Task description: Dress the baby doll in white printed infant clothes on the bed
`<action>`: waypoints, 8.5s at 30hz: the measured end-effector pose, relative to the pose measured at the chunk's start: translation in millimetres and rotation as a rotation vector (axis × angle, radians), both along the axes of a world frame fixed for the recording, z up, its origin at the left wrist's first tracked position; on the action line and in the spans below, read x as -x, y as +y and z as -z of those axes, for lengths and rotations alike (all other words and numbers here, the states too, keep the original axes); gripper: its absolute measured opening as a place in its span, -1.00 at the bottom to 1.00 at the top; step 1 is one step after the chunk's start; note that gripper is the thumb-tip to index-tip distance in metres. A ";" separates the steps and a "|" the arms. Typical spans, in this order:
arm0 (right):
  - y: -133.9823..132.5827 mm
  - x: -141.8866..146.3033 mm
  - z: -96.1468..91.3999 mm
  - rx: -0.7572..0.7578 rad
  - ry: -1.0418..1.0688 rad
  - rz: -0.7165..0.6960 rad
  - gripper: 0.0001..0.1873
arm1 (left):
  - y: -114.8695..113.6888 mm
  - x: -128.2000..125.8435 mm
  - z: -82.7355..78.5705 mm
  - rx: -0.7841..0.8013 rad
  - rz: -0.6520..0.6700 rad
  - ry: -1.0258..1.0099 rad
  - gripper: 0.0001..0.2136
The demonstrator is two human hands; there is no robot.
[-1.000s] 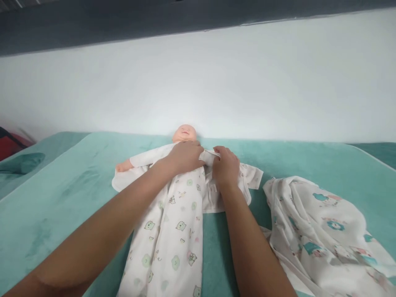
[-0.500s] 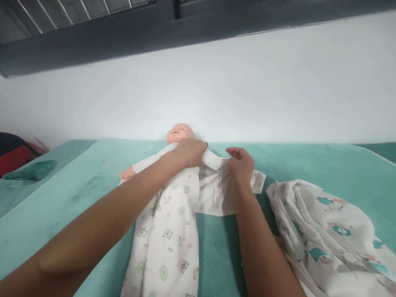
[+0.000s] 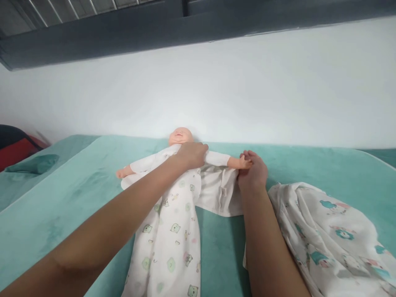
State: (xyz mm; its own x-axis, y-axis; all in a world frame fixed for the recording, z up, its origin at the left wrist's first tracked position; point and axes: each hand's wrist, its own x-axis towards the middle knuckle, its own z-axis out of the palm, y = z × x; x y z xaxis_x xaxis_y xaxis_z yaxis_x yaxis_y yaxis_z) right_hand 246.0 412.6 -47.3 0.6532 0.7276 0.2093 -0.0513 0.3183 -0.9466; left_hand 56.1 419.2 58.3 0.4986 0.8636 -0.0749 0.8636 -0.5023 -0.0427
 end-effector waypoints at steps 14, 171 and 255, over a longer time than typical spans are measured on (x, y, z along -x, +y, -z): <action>-29.6 81.5 -24.8 0.092 -1.075 -0.293 -0.69 | -67.4 130.4 73.7 0.001 -0.413 -1.252 -0.69; -302.7 107.3 6.3 0.194 -1.068 -0.690 -0.10 | -300.7 172.3 101.1 0.175 -0.107 -0.895 0.04; -339.6 93.2 -80.4 0.445 -0.773 -1.404 -0.80 | -344.3 158.6 30.5 0.634 0.033 -1.226 -0.58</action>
